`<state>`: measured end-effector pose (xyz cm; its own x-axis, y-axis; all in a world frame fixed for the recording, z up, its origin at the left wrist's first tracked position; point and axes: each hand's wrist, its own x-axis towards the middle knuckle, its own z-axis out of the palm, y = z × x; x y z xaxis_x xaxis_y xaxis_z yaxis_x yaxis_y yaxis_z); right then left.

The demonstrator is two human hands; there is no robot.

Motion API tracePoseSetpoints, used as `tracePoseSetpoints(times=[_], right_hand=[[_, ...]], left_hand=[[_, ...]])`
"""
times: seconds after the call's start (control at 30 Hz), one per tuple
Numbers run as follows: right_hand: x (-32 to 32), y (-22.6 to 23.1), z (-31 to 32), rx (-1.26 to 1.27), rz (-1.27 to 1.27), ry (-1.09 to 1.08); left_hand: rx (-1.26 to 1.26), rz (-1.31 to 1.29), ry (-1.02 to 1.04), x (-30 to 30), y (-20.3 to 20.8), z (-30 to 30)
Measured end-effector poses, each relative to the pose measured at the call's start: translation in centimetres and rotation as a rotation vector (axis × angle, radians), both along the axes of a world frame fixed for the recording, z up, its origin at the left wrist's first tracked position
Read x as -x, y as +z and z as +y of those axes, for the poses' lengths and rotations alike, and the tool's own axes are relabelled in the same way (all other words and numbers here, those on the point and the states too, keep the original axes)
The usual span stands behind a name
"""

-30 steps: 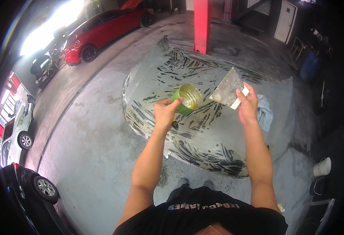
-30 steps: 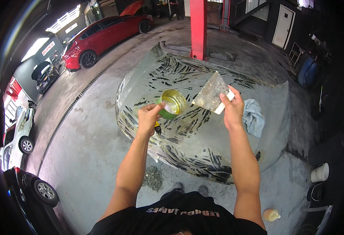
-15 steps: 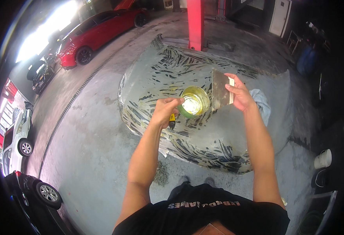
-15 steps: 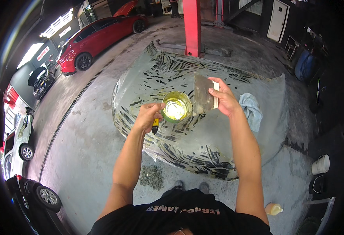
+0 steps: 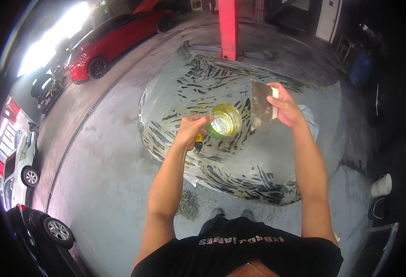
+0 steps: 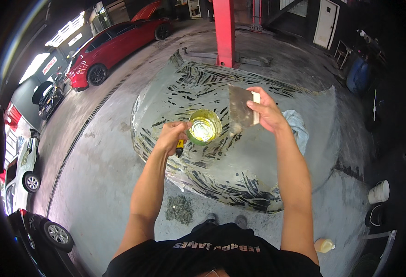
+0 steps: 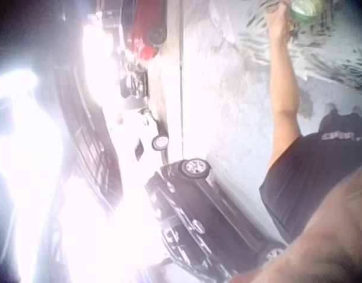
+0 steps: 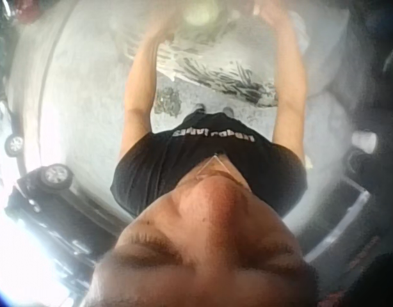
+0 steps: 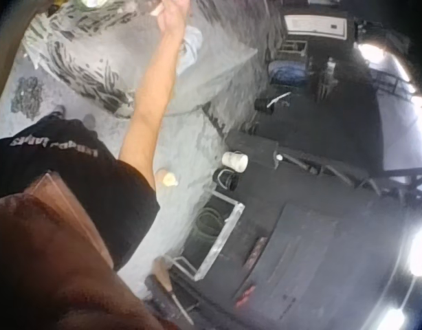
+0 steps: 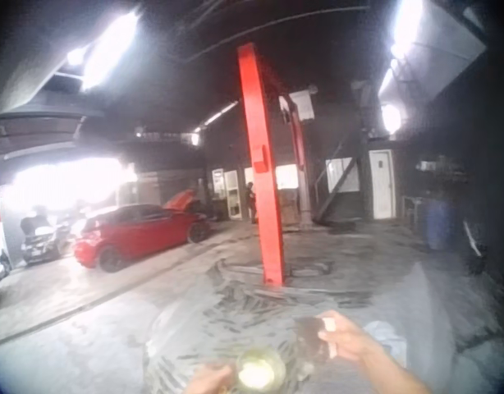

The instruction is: The person applies a yellow viscous substance from a small container onto a large curved surface using a yellow brush. They repeatedly dip the brush into the container and spread the substance in broad strokes across the surface.

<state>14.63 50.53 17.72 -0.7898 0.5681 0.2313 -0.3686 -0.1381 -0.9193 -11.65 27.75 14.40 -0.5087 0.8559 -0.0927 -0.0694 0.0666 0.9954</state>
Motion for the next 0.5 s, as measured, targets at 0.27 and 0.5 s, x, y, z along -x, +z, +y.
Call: tracePoseSetpoints(times=[0.27,0.5], right_hand=[[1.0,-1.9,0.0,-0.141,-0.345,0.206],[-3.0,-0.6,-0.3,-0.377,-0.351,-0.181]], left_hand=[[-0.049,-0.017,-0.048,0.1,0.0,-0.1],[-0.054,-0.087,0.072,1.5,-1.0,-0.8]])
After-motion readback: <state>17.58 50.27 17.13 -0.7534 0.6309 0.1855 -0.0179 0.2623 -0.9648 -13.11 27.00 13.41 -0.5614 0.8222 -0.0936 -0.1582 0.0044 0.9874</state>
